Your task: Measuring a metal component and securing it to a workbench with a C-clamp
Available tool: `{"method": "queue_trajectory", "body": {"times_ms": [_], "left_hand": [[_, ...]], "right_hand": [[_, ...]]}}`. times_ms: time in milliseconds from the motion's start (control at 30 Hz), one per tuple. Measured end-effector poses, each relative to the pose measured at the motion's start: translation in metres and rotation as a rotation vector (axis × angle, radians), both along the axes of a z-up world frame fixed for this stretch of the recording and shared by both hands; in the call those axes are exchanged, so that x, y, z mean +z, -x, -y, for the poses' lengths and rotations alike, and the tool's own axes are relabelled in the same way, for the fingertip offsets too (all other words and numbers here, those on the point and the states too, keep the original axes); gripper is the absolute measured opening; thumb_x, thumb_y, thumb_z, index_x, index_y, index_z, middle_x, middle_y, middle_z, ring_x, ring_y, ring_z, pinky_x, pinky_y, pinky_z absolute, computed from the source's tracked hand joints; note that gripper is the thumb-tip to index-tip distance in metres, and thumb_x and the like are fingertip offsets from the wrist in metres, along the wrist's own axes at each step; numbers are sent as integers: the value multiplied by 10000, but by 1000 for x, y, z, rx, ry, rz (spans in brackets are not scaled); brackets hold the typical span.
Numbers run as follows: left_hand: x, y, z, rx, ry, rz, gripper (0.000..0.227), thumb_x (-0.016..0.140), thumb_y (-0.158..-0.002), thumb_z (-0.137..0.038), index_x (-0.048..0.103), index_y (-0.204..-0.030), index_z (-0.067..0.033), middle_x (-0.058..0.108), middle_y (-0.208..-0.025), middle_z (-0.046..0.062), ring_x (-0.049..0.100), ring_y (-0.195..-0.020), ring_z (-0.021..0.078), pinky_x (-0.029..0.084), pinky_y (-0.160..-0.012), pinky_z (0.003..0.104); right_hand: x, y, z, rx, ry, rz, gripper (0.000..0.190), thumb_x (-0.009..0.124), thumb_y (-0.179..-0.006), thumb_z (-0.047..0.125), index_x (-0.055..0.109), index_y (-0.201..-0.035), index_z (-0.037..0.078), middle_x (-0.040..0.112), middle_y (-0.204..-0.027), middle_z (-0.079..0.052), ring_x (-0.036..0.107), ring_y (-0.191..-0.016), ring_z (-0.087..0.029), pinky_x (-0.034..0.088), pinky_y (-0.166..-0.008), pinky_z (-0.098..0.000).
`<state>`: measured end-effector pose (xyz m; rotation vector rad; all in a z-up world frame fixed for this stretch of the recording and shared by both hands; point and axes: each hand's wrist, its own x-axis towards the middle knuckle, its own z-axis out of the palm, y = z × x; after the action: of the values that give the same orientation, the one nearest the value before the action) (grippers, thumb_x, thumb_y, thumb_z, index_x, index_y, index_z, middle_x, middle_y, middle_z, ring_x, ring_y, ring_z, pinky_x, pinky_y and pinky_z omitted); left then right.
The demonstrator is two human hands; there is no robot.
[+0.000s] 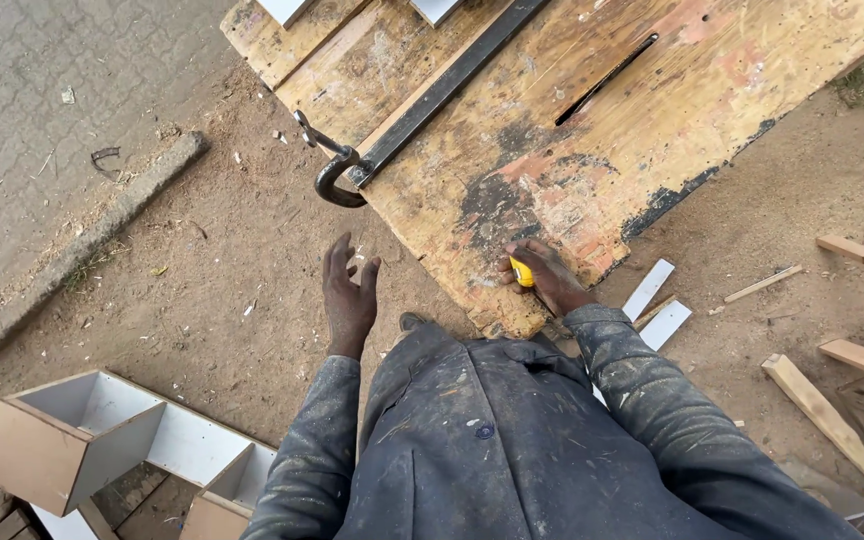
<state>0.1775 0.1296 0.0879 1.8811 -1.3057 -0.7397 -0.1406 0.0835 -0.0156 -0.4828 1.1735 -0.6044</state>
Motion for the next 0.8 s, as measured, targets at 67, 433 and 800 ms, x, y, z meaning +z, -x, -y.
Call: {"method": "queue_trajectory", "body": {"times_ms": [67, 433, 800], "left_hand": [[-2, -7, 31, 33, 165, 44, 684, 739, -1024, -309, 415, -1569, -52, 424, -1507, 303, 524, -1338, 523, 530, -1058, 578], [-4, -75, 187, -85, 300, 132, 552, 652, -1099, -430, 438, -1485, -99, 506, -1391, 186, 519, -1338, 456, 453, -1108, 619], [10, -84, 191, -245, 138, -33, 198, 422, -1015, -110, 430, -1190, -202, 686, -896, 174, 696, -903, 455, 514, -785, 614]], "right_hand": [[10, 0, -6, -73, 54, 29, 512, 747, -924, 463, 603, -1233, 81, 731, -914, -168, 760, -709, -230, 608, -495, -274], [-27, -21, -24, -281, 176, -96, 447, 723, -973, 442, 649, -1180, 53, 742, -882, -218, 769, -685, -284, 611, -442, -302], [-11, -81, -66, -789, 322, -330, 247, 648, -1057, 408, 646, -1116, 168, 727, -888, -142, 751, -771, -192, 628, -620, -244]]}}
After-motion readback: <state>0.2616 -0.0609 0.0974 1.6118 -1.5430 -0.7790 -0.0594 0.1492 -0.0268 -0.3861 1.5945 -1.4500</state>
